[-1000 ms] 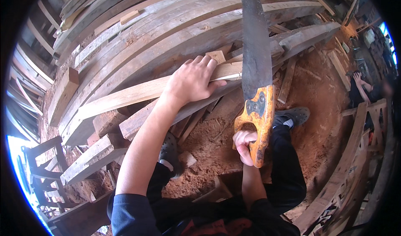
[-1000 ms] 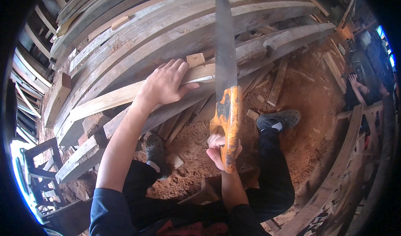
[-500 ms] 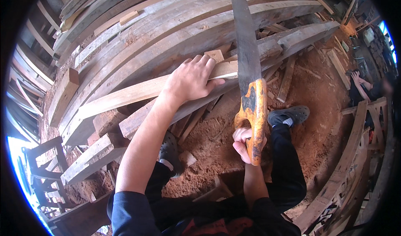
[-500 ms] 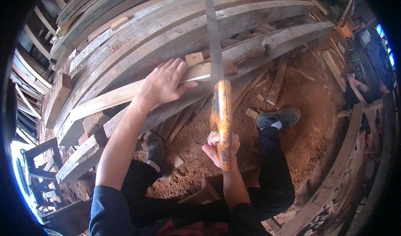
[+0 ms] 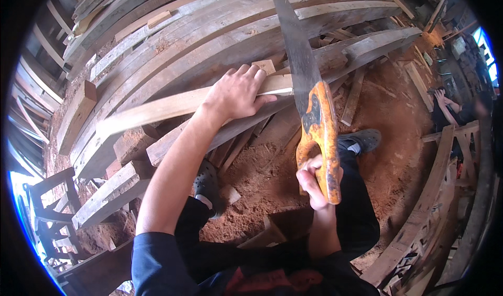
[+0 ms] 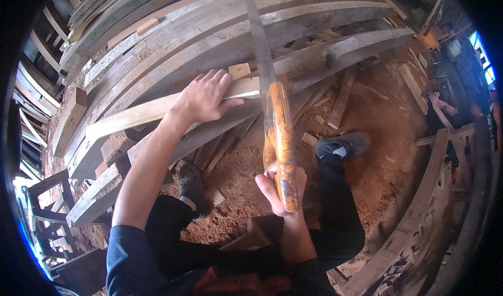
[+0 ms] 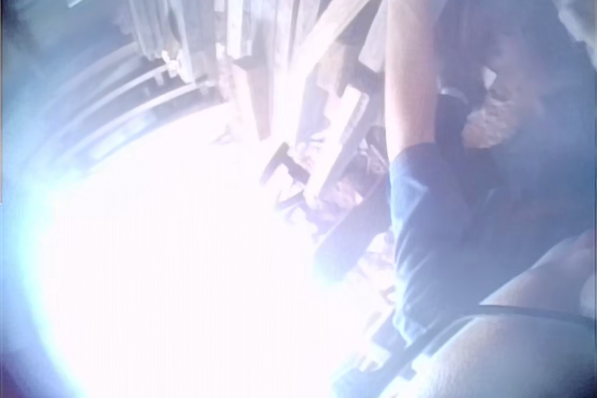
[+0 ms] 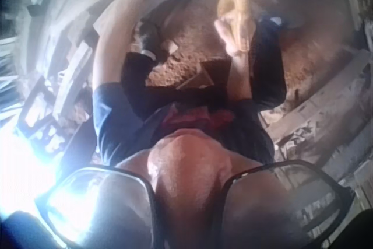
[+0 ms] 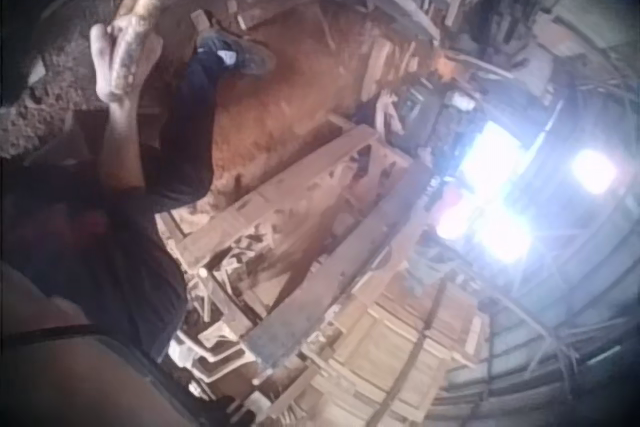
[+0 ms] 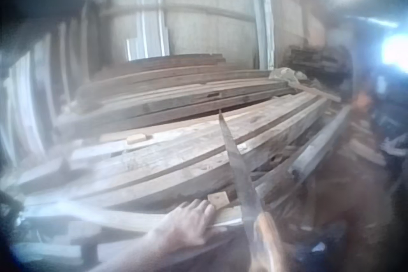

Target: The person uses a hand saw to cut a small wooden plank resting on a stack of lumber. They hold the plank with the left hand and saw with the right hand, producing sawdust as the cut progresses.

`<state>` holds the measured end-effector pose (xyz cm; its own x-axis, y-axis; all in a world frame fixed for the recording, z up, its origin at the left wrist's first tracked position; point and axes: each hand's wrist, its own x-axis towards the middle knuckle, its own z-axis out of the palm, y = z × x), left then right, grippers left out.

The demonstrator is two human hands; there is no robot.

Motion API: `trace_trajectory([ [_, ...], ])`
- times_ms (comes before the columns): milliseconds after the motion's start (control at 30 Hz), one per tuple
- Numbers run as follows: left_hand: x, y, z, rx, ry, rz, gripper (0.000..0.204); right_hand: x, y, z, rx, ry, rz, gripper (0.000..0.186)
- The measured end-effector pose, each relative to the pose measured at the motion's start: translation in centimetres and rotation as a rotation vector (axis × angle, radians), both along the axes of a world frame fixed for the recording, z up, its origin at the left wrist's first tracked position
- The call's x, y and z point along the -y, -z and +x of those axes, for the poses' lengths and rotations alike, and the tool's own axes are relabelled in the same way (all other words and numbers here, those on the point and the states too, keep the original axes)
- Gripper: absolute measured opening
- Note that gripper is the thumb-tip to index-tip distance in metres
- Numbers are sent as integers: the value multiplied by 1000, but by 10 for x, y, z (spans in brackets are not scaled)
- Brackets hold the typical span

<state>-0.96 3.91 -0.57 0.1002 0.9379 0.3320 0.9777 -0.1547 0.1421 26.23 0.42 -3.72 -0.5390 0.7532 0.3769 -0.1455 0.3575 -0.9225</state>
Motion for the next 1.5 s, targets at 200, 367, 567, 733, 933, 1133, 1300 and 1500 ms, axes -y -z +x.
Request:
trace_trajectory([
  [200,-2,2,7,12,-16,-27,53,13,-49,-11,-56,48,-384,21],
  [367,-2,0,5,20,-29,-39,54,26,-40,8,-109,71,-379,16],
  [567,2,2,6,34,-16,-28,56,7,-38,-4,-146,63,-421,16],
  [733,0,0,7,11,-44,-34,56,22,-27,-12,-131,176,-334,18],
  [933,2,1,7,64,-27,-56,56,27,-24,-9,4,101,-186,12],
  [1133,2,-2,10,2,-87,-103,59,20,-17,-9,-245,-6,-366,11],
  [1300,3,-2,9,44,-46,-99,59,35,-18,-11,63,166,-62,21],
  [1500,-2,1,8,31,-69,-122,59,11,-19,-24,-180,103,-375,20],
])
